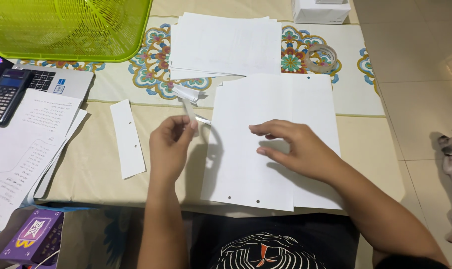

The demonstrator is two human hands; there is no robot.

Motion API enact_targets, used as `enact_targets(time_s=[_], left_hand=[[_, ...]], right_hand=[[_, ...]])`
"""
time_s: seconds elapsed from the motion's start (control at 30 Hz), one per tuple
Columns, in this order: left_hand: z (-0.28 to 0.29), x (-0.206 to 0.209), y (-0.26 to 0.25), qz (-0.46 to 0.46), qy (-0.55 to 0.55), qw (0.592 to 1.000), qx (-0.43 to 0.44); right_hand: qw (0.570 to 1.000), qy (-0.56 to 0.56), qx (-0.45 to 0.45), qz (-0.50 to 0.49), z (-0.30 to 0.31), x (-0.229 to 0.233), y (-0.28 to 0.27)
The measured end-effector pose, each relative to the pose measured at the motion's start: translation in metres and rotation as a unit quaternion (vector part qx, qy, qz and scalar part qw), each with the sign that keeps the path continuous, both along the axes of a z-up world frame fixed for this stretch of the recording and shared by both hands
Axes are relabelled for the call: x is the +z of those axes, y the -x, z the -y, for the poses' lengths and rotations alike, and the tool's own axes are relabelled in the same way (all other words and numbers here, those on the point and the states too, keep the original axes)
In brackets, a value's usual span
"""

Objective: The person tapes a white sheet to a brown cardboard piece, then stacks and aligns several printed sheets. They use scissors to cut tape and trim the edges of the stacked papers, preparing a paper bundle.

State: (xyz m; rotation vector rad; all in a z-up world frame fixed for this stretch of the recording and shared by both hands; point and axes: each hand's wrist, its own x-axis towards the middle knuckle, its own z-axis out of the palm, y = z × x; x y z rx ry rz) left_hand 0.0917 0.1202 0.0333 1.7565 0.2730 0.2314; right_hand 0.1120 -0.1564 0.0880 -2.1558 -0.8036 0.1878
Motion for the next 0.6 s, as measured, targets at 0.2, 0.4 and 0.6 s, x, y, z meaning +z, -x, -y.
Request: enact_targets(time_s=[0.2, 0.4, 0.6], left_hand=[[0.054, 0.023, 0.0, 0.089, 0.258, 0.952, -0.142], [0.101, 0.045, 0.003, 0.076, 0.298, 0.913, -0.267], [0.117, 0.057, -0.005, 0.111, 0.219, 0.901, -0.357]], right_hand=[[0.957, -0.206, -0.13, -0.156, 0.015, -0.004, 0.006], [0.94, -0.261, -0.16, -0.15, 0.031, -0.013, 0.012], [0.933, -0.276, -0.206, -0.105, 0.045, -0.011, 0.01]])
